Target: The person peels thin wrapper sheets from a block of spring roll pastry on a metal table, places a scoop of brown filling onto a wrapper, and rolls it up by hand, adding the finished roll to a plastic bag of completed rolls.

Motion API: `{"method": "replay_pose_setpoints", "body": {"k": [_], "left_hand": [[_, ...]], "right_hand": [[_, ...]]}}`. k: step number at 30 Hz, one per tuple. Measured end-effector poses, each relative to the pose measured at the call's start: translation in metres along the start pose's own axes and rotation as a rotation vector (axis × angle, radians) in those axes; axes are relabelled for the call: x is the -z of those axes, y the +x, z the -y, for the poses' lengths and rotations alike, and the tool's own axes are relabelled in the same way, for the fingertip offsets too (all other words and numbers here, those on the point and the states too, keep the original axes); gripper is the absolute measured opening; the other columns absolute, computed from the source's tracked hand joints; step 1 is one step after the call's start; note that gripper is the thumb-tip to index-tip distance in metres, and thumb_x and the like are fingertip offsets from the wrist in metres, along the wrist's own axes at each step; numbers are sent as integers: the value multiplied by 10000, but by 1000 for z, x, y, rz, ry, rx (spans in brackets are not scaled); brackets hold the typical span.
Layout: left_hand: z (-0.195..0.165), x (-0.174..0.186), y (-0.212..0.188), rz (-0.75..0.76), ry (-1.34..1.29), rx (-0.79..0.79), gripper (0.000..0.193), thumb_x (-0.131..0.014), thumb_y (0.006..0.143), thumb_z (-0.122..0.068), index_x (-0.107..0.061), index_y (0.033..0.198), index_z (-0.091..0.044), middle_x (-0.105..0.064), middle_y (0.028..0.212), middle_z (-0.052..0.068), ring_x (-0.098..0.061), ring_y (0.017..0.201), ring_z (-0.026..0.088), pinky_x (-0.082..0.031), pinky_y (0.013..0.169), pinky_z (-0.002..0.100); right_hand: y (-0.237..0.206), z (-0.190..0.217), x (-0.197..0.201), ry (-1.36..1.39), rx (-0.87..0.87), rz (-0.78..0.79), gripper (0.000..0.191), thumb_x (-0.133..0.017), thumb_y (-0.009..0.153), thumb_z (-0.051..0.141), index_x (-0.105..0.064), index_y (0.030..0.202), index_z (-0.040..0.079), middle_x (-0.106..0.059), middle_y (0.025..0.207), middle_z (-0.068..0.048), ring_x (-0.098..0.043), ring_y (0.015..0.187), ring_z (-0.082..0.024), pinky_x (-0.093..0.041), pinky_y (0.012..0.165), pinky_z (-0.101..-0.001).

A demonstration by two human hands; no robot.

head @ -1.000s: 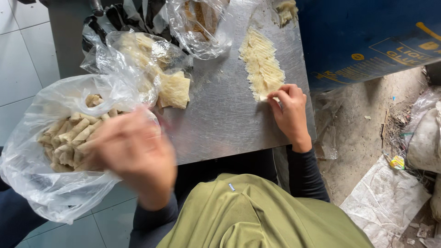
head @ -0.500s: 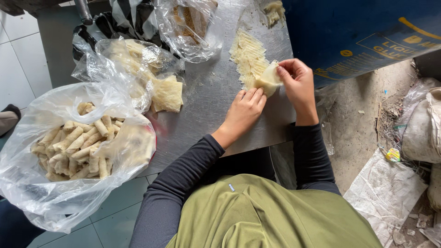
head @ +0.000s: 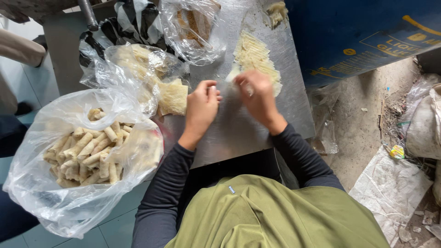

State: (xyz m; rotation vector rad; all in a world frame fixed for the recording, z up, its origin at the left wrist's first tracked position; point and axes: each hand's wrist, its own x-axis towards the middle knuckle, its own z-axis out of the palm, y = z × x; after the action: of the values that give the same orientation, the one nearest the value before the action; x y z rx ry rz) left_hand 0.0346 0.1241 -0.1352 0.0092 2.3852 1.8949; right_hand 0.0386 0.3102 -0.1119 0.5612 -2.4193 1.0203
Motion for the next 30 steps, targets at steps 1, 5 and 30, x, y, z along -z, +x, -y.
{"method": "replay_pose_setpoints", "body": {"k": [1,5,30], "left_hand": [[0,9,1,-4,6,49,223,-575,1012,-151,-675,1148,-5,-784,870,136,-795,761,209,-618,666,307],[1,18,-5,-34,194,-74,250,-712,947,-169,-698,1141,-11,-781,861,138,-775,741,196,-593,653,318],[-1,12,-9,-73,174,-185,212,-684,886,-31,-667,1097,-13,-728,918,145,-730,775,278,-568,702,393]], "right_hand": [[-7,15,-11,-108,43,65,194,-725,882,-1,-669,1049,79,-694,979,-89,-691,906,-270,-525,790,-381],[-16,37,-13,-130,54,135,275,-775,838,52,-661,1087,75,-698,1010,-101,-675,906,-298,-494,805,-397],[112,-33,-92,-261,-230,128,236,-836,826,205,-674,933,69,-727,728,-93,-711,680,-310,-518,574,-436]]}}
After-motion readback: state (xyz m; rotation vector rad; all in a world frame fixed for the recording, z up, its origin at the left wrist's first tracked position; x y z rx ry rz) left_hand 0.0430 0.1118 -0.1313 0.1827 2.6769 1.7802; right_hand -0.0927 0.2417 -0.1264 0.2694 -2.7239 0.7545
